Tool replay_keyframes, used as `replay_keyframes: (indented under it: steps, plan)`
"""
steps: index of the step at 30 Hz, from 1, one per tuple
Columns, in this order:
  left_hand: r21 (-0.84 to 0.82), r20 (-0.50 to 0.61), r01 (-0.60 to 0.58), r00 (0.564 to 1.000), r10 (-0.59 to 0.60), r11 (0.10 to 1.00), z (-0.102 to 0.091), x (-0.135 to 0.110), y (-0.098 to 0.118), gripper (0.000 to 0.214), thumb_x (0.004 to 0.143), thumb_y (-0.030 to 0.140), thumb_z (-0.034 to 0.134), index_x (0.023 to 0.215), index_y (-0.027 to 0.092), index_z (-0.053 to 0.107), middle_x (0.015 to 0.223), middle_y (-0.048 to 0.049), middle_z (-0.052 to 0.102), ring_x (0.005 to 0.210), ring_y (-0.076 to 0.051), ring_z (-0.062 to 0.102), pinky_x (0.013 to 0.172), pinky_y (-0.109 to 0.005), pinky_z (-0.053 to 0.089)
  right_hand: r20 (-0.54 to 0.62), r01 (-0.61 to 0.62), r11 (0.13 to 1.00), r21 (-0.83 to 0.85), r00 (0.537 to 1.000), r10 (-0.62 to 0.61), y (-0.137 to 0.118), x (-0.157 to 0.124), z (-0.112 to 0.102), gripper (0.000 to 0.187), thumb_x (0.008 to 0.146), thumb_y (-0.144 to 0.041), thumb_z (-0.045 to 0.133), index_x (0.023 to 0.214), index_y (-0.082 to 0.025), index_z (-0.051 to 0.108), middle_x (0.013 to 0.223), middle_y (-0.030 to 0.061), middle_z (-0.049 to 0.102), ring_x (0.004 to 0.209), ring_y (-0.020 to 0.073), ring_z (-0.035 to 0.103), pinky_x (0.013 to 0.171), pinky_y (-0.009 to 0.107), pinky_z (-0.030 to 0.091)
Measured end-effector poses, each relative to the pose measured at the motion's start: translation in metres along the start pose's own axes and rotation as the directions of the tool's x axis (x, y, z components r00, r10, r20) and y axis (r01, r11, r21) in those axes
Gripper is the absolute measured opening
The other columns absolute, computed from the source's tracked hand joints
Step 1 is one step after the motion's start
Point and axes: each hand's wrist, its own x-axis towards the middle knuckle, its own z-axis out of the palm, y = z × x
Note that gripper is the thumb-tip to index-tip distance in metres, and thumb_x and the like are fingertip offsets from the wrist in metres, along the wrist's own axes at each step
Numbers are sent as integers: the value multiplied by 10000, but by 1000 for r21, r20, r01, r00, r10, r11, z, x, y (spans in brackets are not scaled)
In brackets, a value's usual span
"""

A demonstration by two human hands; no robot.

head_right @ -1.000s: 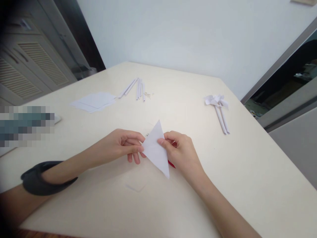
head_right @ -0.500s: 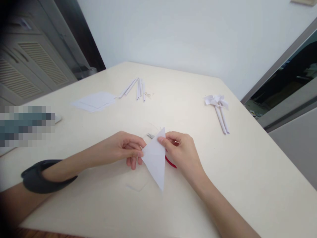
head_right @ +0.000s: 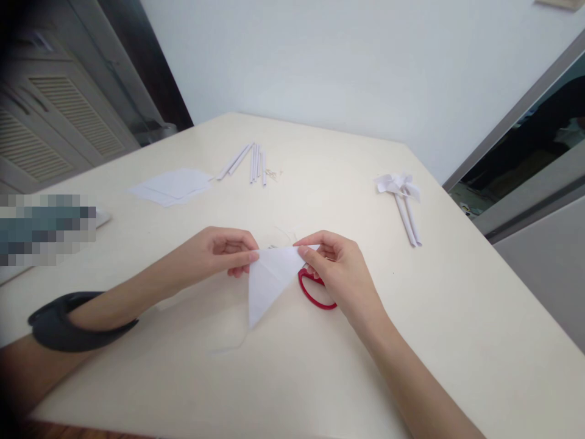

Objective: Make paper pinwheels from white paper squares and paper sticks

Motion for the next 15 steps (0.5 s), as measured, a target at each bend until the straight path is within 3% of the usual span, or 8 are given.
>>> replay_keyframes:
  steps: [3,5,7,10,12,15]
  plan:
    - [80,-207,-74,974,90,994,-3,1,1,169,800,321,581,724,175,616,720,2,586,678,-121,543,570,-194,430,66,-10,997,-70,998,15,3,1,-1,111,777,-296,608,798,-187,611,635,-5,595,572,106,506,530,219,380]
    - [102,-280,-133,947,157,986,-2,1,1,151,792,307,596,724,174,622,811,-11,597,773,-137,549,657,-207,449,101,-21,994,-106,994,32,5,1,-1,112,774,-295,609,759,-186,587,629,-2,608,563,108,516,511,213,374]
    - [92,-286,-154,942,174,984,-1,0,2,146,803,308,588,746,179,625,847,-14,606,805,-142,557,690,-214,451,95,-30,992,-124,995,42,4,1,-1,128,770,-296,611,724,-184,568,620,-1,614,545,104,511,498,209,367]
    - [53,-243,-119,962,128,991,2,-2,3,168,835,340,550,778,196,615,742,15,605,680,-111,547,601,-194,426,97,-19,990,-138,995,33,2,0,0,109,766,-297,616,790,-199,575,617,-16,606,563,112,516,528,221,388]
    - [45,-213,-105,971,112,993,3,-4,3,181,835,363,551,777,204,613,695,28,598,636,-101,527,565,-189,405,160,3,986,-165,987,24,2,-1,1,117,772,-307,608,837,-213,584,665,-21,603,579,110,511,535,224,384]
    - [16,-149,-79,986,81,997,5,-6,2,198,828,387,557,777,204,615,725,19,625,674,-115,551,586,-200,416,266,34,970,-240,963,32,5,-2,4,147,793,-331,577,721,-202,579,648,-35,535,529,86,438,481,212,319]
